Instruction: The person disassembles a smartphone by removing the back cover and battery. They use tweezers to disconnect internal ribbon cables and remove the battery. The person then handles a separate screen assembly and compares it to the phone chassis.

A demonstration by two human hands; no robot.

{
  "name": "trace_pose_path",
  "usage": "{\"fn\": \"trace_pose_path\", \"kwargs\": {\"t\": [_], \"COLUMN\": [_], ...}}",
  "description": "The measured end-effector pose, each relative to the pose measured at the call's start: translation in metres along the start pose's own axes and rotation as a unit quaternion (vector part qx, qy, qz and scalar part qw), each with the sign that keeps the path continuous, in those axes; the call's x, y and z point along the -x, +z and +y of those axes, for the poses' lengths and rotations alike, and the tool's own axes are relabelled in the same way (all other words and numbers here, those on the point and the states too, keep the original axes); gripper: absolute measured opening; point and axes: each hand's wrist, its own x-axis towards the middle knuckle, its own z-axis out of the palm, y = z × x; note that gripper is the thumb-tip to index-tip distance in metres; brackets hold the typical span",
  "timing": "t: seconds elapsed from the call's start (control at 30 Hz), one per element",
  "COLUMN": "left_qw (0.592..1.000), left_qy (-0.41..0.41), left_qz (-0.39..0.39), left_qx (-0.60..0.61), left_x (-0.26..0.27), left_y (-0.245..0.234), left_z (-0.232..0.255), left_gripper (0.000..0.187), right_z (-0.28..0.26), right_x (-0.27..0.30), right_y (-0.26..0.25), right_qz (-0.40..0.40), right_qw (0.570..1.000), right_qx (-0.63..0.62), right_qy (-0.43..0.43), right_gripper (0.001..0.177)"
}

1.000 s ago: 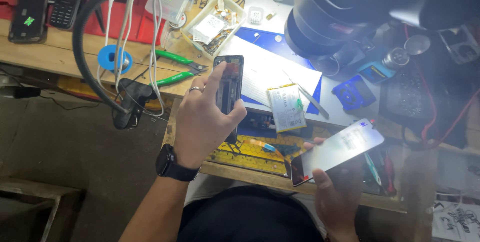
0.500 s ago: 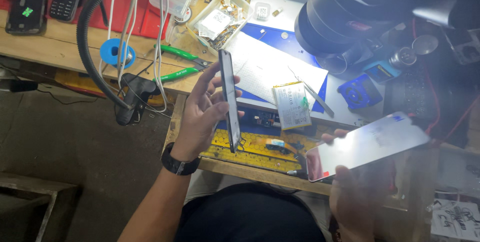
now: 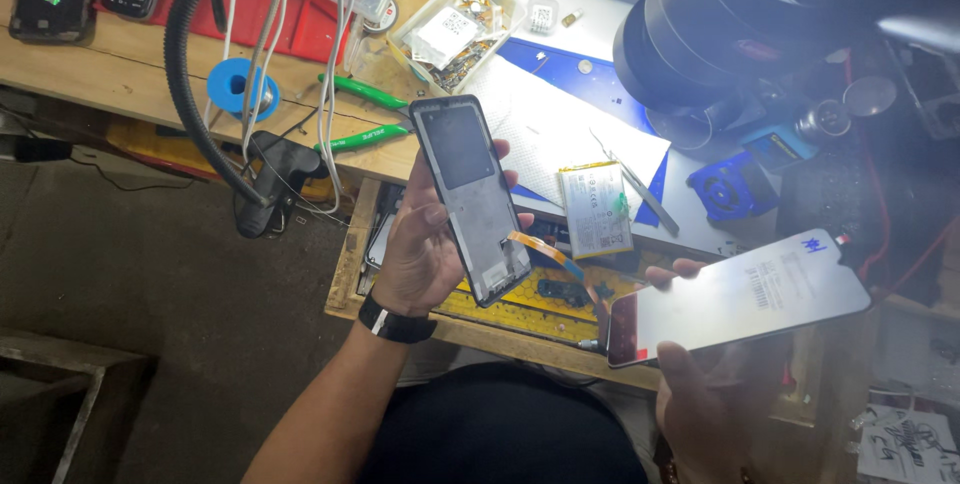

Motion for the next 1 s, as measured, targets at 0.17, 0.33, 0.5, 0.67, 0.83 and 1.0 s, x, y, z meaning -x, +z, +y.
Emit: {"fn": "trace_pose_path", "kwargs": {"t": [0.17,0.33,0.5,0.67,0.83,1.0], "left_qw": [1.000,1.000,1.000,0.997,0.997,0.992], "left_qy": [0.002,0.005,0.011,0.000,-0.002,0.003], "left_qz": [0.005,0.010,-0.005,-0.050,-0.055,-0.079], "left_qx": [-0.007,-0.010,-0.024,-0.051,-0.061,-0.097], "left_x": [-0.002,-0.003,-0.004,-0.001,0.001,0.002], "left_y": [0.000,0.001,0.000,0.000,-0.001,-0.001], "left_z": [-0.001,-0.002,-0.002,-0.005,-0.007,-0.008], "left_gripper": [0.092,0.092,0.093,0.096,0.095,0.094], "right_z": [-0.002,-0.003,0.000,0.004,0.001,0.004], "right_x": [0.004,0.005,0.010,0.005,-0.003,-0.012], "right_y": [0.003,-0.001,0.000,0.002,0.002,0.000], "right_qz": [0.009,-0.037,-0.044,-0.059,-0.110,-0.145], "right_qw": [1.000,0.999,0.997,0.996,0.991,0.987], "right_qx": [-0.011,0.008,0.023,0.020,0.006,-0.014], "right_qy": [0.027,0.025,0.052,0.057,0.072,0.067], "right_gripper": [0.083,0.091,0.093,0.084,0.081,0.074]}}
